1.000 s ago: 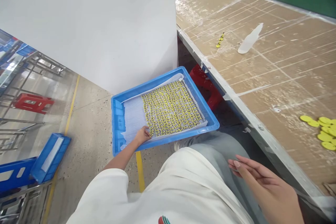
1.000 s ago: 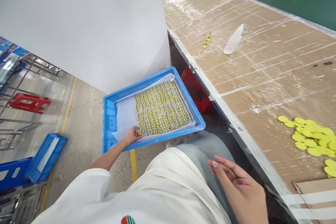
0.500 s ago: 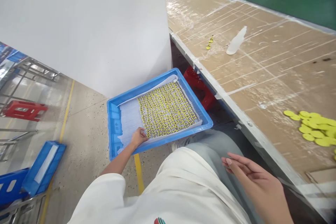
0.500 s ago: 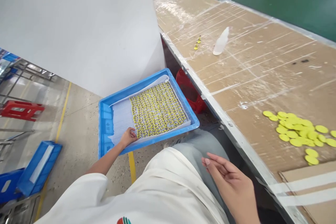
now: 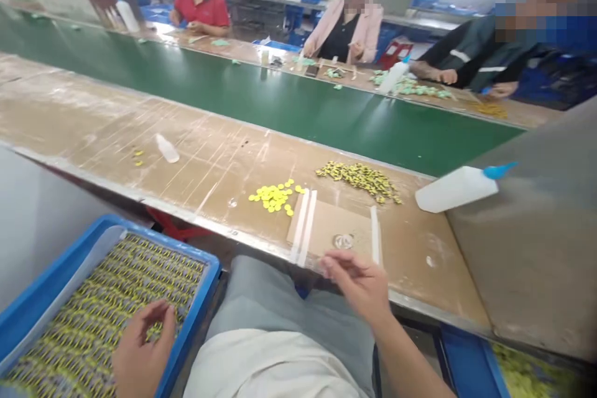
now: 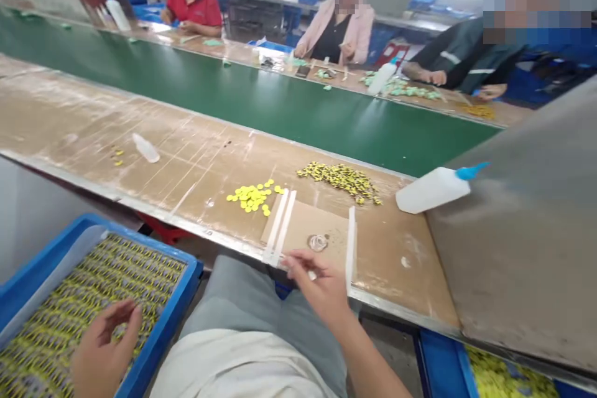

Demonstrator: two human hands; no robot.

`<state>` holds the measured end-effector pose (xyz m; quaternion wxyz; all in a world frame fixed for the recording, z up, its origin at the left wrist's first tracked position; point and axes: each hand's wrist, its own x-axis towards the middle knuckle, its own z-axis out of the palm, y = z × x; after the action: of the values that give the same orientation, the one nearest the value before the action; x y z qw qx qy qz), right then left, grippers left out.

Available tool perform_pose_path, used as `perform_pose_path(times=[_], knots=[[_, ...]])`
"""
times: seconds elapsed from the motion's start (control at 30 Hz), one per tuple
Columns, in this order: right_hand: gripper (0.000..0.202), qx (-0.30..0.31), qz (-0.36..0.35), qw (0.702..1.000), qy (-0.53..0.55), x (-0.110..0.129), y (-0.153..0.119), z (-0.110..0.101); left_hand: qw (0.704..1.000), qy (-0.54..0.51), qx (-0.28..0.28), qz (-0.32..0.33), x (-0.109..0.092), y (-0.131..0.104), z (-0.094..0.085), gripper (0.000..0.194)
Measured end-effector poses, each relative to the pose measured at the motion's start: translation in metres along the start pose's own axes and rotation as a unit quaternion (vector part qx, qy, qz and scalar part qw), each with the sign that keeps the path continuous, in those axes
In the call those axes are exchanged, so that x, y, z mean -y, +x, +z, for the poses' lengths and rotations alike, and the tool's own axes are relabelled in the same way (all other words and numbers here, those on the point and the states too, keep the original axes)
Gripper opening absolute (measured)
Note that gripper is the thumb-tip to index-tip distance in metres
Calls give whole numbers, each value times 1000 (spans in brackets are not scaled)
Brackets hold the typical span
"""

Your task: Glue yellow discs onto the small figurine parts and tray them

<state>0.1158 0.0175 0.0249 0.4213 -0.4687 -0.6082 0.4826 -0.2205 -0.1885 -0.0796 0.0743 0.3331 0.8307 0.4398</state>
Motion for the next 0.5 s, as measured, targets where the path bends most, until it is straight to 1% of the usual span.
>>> perform_pose_path(times=[0.07, 0.1, 0.13, 0.17, 0.23, 0.27, 0.3, 0.37, 0.43, 0.5], knots=[[34, -129, -21, 991, -39, -12, 15, -32, 991, -20, 23, 133, -55, 21, 39, 22], [39, -171, -23, 982, -78, -19, 25, -47, 981, -38, 39, 188, -81, 32, 59, 21], [45, -200, -19, 972, -121, -28, 35, -63, 969, -58, 62, 231, -103, 41, 79, 22], [50, -217, -10, 960, -176, -38, 44, -79, 960, -71, 90, 254, -122, 50, 99, 26], [56, -243, 9, 945, -220, -55, 61, -109, 944, -75, 133, 292, -152, 65, 137, 34], [55, -252, 19, 936, -243, -63, 68, -122, 939, -64, 143, 306, -162, 70, 154, 38], [54, -259, 30, 928, -265, -70, 74, -134, 938, -54, 141, 312, -170, 75, 169, 40], [51, -266, 46, 913, -307, -79, 84, -152, 943, -31, 127, 306, -180, 82, 191, 43], [49, -262, 52, 901, -341, -85, 93, -161, 951, -19, 110, 288, -183, 84, 202, 45], [47, -250, 50, 895, -367, -89, 104, -164, 954, -7, 99, 281, -184, 85, 206, 46]])
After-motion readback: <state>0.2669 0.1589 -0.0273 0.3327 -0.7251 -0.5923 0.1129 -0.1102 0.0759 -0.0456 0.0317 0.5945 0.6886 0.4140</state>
